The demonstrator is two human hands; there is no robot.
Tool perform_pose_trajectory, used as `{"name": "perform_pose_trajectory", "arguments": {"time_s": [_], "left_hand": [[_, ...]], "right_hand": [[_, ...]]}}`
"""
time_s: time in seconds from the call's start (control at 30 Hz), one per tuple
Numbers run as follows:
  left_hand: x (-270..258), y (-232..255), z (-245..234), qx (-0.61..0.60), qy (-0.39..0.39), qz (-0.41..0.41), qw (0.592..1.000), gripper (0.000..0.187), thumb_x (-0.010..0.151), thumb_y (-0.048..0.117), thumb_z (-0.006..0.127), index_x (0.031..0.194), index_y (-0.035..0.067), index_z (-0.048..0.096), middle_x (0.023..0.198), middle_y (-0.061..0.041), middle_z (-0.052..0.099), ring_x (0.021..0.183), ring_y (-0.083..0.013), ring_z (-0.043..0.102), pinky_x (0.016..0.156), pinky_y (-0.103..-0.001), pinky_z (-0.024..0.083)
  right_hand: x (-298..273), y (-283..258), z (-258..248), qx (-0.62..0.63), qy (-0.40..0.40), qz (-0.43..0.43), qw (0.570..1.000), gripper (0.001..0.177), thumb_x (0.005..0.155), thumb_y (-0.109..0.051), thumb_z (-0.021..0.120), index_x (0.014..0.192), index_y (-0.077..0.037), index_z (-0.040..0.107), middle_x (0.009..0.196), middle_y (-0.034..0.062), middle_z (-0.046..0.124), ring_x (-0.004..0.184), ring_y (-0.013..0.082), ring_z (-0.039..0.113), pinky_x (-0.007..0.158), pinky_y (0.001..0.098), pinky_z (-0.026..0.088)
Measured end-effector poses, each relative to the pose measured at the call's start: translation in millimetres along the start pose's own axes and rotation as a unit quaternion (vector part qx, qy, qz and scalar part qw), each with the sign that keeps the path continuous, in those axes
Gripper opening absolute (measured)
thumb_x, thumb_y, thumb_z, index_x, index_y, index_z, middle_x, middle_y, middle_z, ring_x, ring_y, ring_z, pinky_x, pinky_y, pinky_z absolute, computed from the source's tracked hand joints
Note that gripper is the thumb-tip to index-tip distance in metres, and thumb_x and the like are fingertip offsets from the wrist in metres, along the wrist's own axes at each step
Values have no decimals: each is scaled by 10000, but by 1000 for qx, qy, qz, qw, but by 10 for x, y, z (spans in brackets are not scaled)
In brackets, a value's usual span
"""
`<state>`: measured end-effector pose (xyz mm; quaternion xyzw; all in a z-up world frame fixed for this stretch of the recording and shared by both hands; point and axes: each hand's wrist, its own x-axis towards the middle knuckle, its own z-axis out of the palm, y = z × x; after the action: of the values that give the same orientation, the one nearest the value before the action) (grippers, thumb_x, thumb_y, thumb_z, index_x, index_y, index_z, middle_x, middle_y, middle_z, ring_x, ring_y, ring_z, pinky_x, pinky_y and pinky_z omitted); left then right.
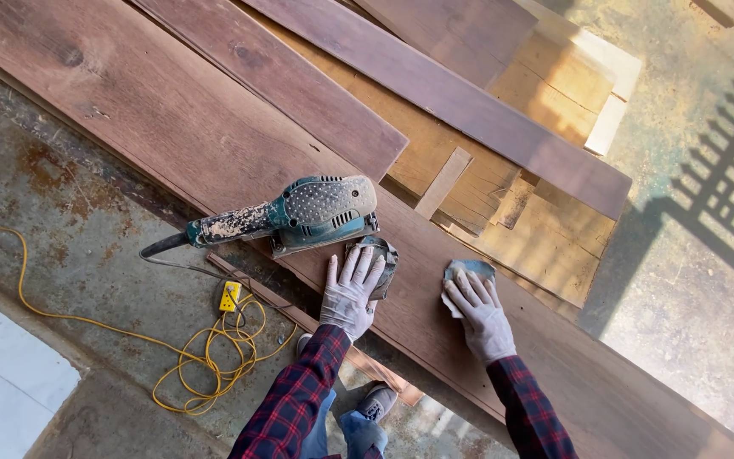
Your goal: The person sands long wooden planks laid across supports, first using an electric orbital sander along the plank surface, then sanding by hand with folded sandpaper, rubbing both hands along the wood. They continue alternating hand sanding over the plank surface and finally handle the sandpaper sheets.
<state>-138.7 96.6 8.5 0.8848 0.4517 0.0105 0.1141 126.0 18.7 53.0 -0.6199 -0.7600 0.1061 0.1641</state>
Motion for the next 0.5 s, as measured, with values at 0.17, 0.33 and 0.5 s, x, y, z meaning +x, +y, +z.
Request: {"name": "perform_pose_trajectory", "arguments": {"time_s": [0.17,0.33,0.5], "left_hand": [[-8,12,-23,-1,6,4,1000,893,838,398,700,1597,190,277,1673,-140,200,1545,-339,165,1213,-639,110],[9,51,-47,14,21,-4,1000,868,843,380,692,1597,188,308,1676,-128,222,1547,-330,186,1216,-633,134],[10,38,48,30,36,-2,999,837,854,403,669,1588,193,324,1675,-128,237,1544,-337,197,1215,-639,143]], "right_hand": [[274,-130,71,5,8,10,1000,538,885,-109,635,1417,-125,559,1514,120,524,1406,364,462,1180,553,343],[805,-291,308,14,29,-18,999,622,833,-38,659,1439,-129,551,1534,119,510,1423,347,445,1203,542,327],[-410,168,-24,5,56,143,988,616,860,-50,662,1449,-202,564,1597,74,456,1468,319,420,1241,540,268]]}}
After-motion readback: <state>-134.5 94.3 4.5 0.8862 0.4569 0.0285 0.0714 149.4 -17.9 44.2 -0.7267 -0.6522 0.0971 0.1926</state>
